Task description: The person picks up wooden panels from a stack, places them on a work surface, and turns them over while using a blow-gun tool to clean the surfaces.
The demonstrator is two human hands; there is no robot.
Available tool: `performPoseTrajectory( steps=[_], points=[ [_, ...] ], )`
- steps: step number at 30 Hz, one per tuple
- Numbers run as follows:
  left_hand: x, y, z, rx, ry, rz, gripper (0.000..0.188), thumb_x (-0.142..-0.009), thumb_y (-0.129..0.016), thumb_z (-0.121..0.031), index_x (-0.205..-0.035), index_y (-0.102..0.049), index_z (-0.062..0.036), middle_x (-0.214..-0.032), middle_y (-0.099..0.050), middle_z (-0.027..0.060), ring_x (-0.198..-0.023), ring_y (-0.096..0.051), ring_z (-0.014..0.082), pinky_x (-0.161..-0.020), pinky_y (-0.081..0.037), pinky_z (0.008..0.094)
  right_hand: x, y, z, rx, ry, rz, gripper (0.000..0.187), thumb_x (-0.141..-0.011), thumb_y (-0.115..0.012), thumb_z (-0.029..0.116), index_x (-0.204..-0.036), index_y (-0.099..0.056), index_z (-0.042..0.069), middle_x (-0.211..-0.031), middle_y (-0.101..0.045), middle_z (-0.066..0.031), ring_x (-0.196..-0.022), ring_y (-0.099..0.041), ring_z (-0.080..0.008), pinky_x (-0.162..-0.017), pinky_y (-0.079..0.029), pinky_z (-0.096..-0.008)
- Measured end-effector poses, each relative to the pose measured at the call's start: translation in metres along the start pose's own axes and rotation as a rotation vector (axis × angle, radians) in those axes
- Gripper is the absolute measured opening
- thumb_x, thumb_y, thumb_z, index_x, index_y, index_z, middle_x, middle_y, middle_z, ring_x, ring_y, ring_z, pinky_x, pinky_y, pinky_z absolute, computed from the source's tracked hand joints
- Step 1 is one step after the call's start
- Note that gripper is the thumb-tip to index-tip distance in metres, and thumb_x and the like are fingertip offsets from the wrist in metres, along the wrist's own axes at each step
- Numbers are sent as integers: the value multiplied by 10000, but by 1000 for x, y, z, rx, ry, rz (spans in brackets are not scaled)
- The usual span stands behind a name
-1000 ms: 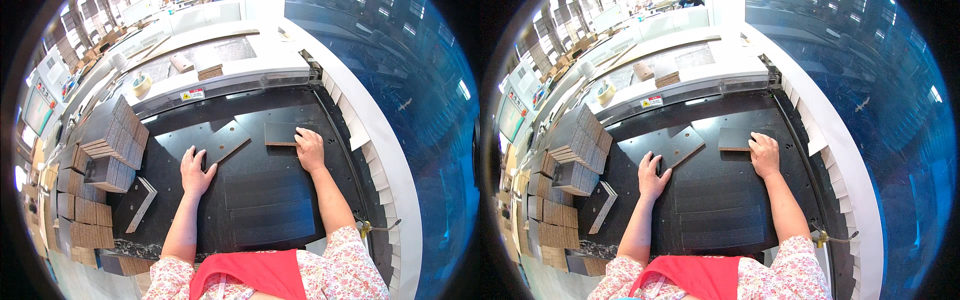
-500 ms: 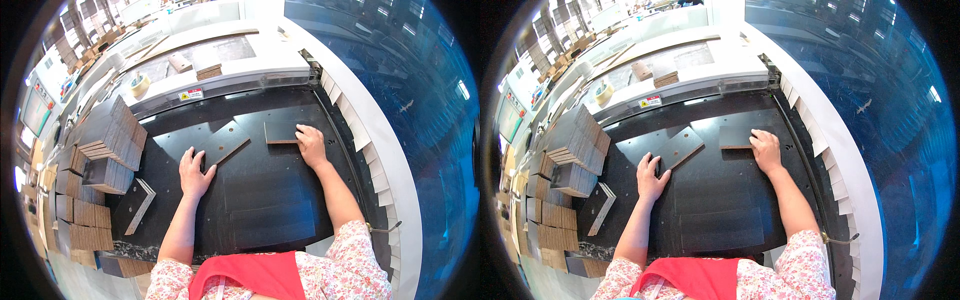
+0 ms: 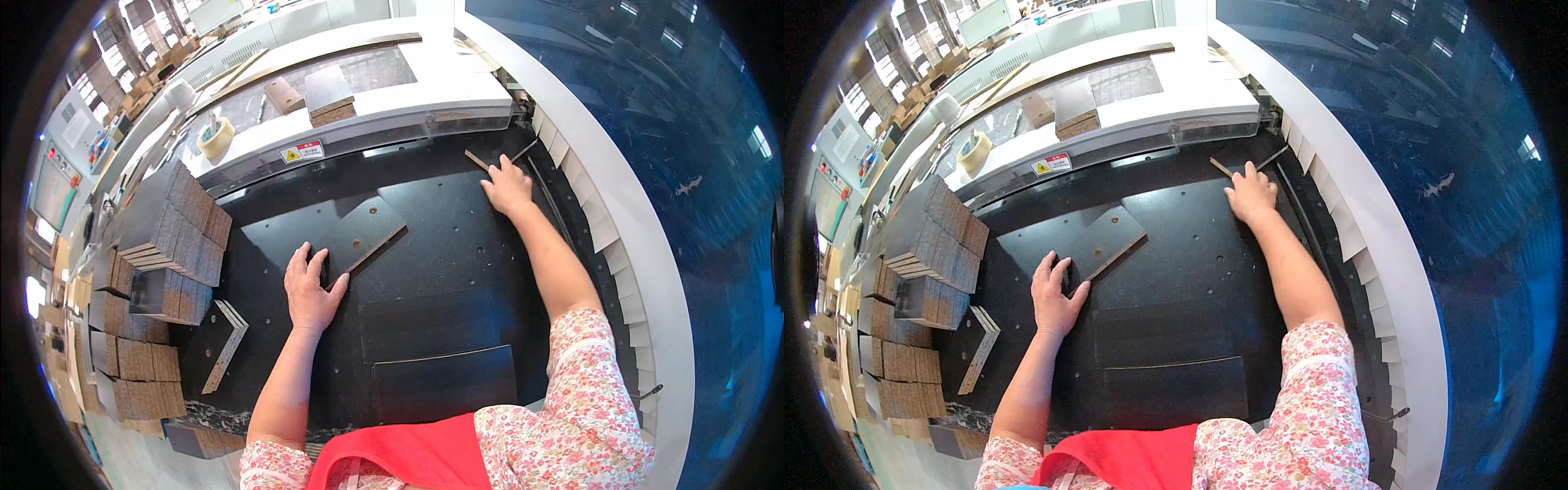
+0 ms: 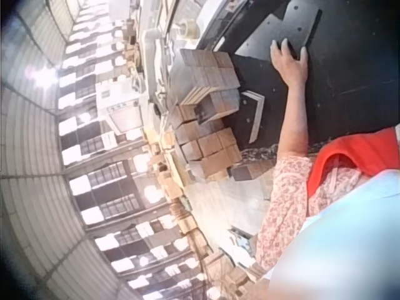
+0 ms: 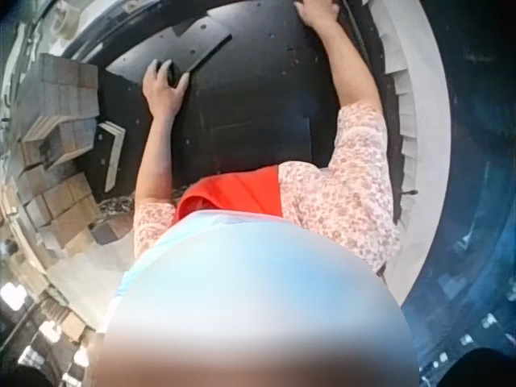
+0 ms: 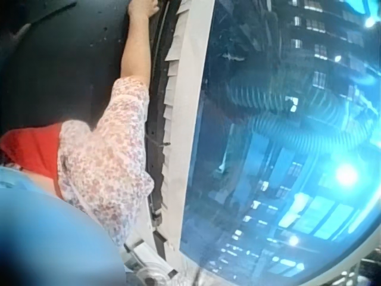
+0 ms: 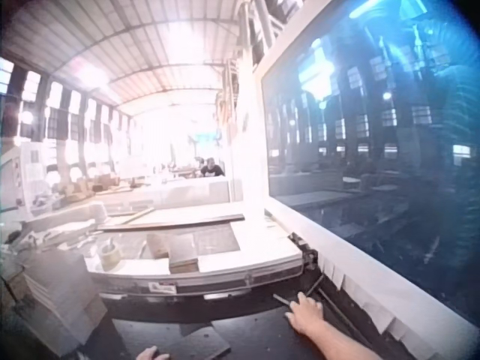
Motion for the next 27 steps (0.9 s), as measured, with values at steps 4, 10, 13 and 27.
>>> performPoseTrajectory(
  steps=[4,10,13,27],
  points=[
    [-1,-1,2,-2,-2,2,573,-765,-763,-309,-1262,-566,-102,-1438,-424,175,-1353,-374,354,-1117,-299,462,-3,-14,4,12,68,-130,330,-901,-618,349,-1161,-625,146,-1256,-521,-87,-1154,-529,-310,-956,-425,-488],
    [-2,0,-1,-8,10,25,576,-769,-754,-312,-1269,-563,-100,-1442,-416,180,-1355,-368,355,-1119,-293,462,-36,-29,-11,-70,-3,-344,273,-839,-703,307,-1013,-614,116,-1047,-562,-74,-970,-601,-287,-822,-502,-417],
    [-2,0,1,-11,13,24,577,-769,-753,-312,-1270,-563,-99,-1444,-414,180,-1356,-368,353,-1119,-293,462,-52,-26,-11,-175,-74,-340,328,-801,-749,331,-959,-610,79,-1053,-547,-97,-955,-606,-310,-828,-518,-411],
    [-4,2,-4,-41,18,30,597,-771,-743,-331,-1283,-554,-89,-1432,-422,183,-1346,-380,352,-1112,-295,465,-62,-20,8,-52,-248,-27,748,-885,-504,653,-1190,-650,-13,-1373,-504,-213,-1336,-406,-356,-1087,-313,-452]
  ],
)
Point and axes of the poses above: each hand's wrist, its own x-axis away from the middle knuckle, its own y-axis out of the back of the hand, z = x × y, the point moved 2 cm from there along -x, towards the middle knuckle
